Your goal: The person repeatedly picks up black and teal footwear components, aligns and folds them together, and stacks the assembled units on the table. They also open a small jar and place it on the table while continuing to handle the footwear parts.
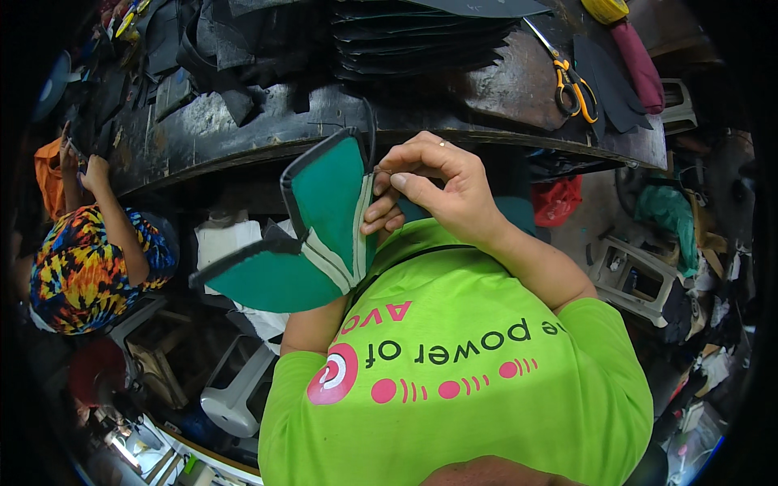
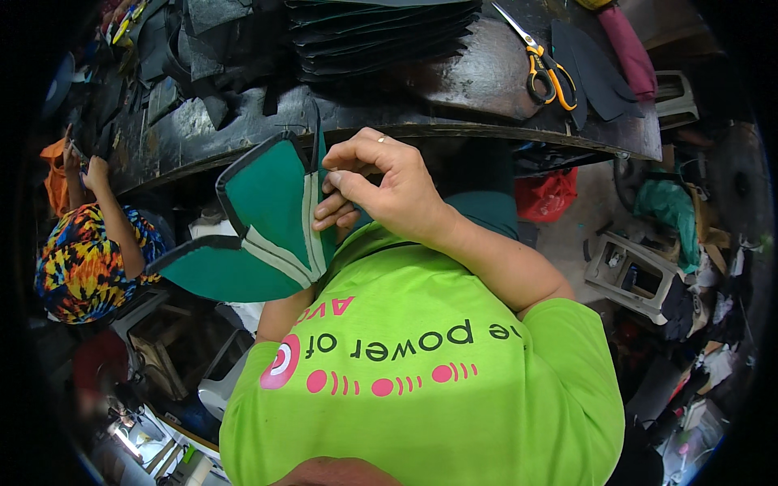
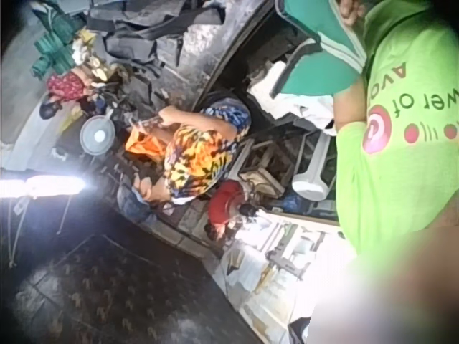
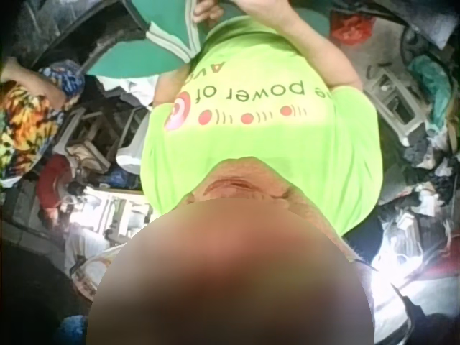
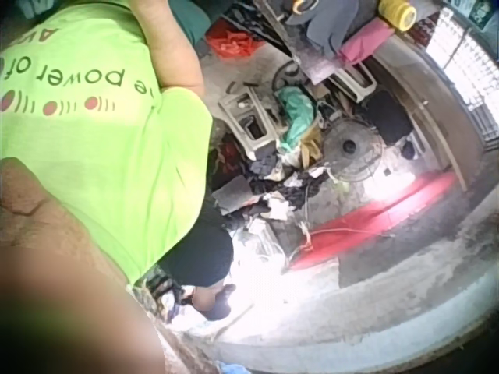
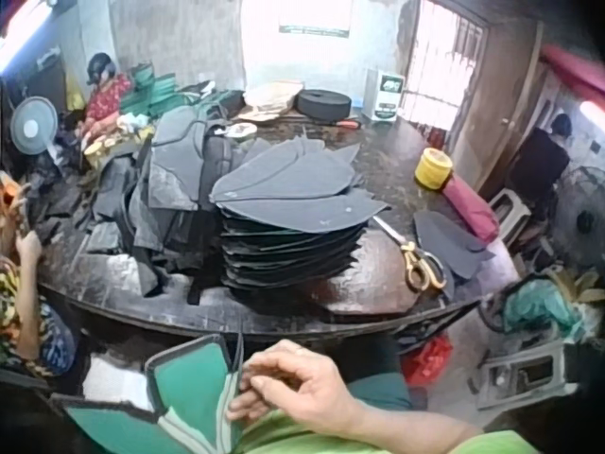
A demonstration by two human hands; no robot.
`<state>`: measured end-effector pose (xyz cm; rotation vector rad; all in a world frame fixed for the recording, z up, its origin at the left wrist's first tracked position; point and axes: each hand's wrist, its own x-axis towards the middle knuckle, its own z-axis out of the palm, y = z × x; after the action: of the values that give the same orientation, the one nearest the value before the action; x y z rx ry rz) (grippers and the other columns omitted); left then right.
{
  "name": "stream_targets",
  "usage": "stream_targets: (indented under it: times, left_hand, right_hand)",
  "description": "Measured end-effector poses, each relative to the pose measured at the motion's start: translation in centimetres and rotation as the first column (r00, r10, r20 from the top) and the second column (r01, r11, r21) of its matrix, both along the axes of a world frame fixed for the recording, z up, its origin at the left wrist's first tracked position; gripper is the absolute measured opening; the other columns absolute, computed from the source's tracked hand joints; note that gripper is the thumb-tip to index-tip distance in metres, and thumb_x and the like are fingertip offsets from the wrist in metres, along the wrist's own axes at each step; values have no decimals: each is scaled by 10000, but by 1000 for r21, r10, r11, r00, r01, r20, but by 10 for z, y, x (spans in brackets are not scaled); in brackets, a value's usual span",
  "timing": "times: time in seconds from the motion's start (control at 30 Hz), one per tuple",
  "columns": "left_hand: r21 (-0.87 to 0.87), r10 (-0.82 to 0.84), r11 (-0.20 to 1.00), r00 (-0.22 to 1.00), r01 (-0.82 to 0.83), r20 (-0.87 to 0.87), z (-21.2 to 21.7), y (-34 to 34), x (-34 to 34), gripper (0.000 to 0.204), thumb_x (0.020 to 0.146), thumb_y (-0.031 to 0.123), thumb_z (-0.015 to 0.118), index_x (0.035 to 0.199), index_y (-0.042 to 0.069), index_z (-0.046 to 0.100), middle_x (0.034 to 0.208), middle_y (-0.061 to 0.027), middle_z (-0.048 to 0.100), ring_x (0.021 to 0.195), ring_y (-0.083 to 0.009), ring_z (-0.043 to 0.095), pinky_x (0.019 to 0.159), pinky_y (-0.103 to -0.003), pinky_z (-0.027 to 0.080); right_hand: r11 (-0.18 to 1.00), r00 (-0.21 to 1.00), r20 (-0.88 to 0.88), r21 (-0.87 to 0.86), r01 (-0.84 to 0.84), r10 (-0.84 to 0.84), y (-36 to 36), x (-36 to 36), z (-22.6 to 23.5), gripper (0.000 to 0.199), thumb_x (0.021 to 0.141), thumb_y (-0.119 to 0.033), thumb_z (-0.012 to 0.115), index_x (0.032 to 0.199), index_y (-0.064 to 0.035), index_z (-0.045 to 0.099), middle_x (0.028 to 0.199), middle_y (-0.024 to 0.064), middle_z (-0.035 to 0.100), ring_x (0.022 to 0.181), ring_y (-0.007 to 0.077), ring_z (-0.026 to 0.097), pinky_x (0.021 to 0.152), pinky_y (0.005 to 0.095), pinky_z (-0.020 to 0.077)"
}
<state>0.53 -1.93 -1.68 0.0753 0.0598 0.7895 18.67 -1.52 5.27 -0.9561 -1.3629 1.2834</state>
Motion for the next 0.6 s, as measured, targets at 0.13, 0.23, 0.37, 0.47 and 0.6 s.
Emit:
stream_targets:
  times: [0.13,0.23,0.37,0.47,0.6]
  left_hand:
    - [38,38,999,992,-33,-123,0,-4,0,330,1021,379,529,1079,61,596,740,-8,543,542,-90,518,754,-269,414]
    - [80,42,996,977,-26,-207,-5,0,0,314,997,383,583,1068,84,646,703,5,532,535,-81,506,691,-258,431]
    - [176,71,984,902,5,-426,-10,9,-2,315,943,335,689,1103,71,627,709,-4,582,536,-89,546,567,-228,459]
    - [168,103,986,821,-8,-562,-9,13,-3,358,896,290,764,1118,51,617,798,-22,646,614,-106,613,606,-229,521]
    - [240,195,968,801,-67,-565,-1,16,1,384,865,232,803,1134,27,620,948,-25,686,805,-105,668,749,-245,571]
  right_hand:
    - [1000,998,64,11,19,-20,-4,0,6,161,872,4,659,1022,55,689,966,82,641,845,132,671,753,258,551]
    - [997,989,136,54,49,-56,-6,0,8,175,833,12,679,1004,37,705,943,85,669,862,146,664,781,265,518]
    - [989,982,150,111,96,-112,-6,-2,9,161,814,16,688,973,32,712,898,92,680,826,161,658,759,275,507]
    - [988,976,174,108,111,-129,-6,0,9,128,818,28,679,943,33,707,865,87,674,806,157,648,751,271,502]
    - [989,969,221,118,88,-112,-3,4,7,107,832,27,675,935,47,695,866,83,634,741,149,653,667,273,521]
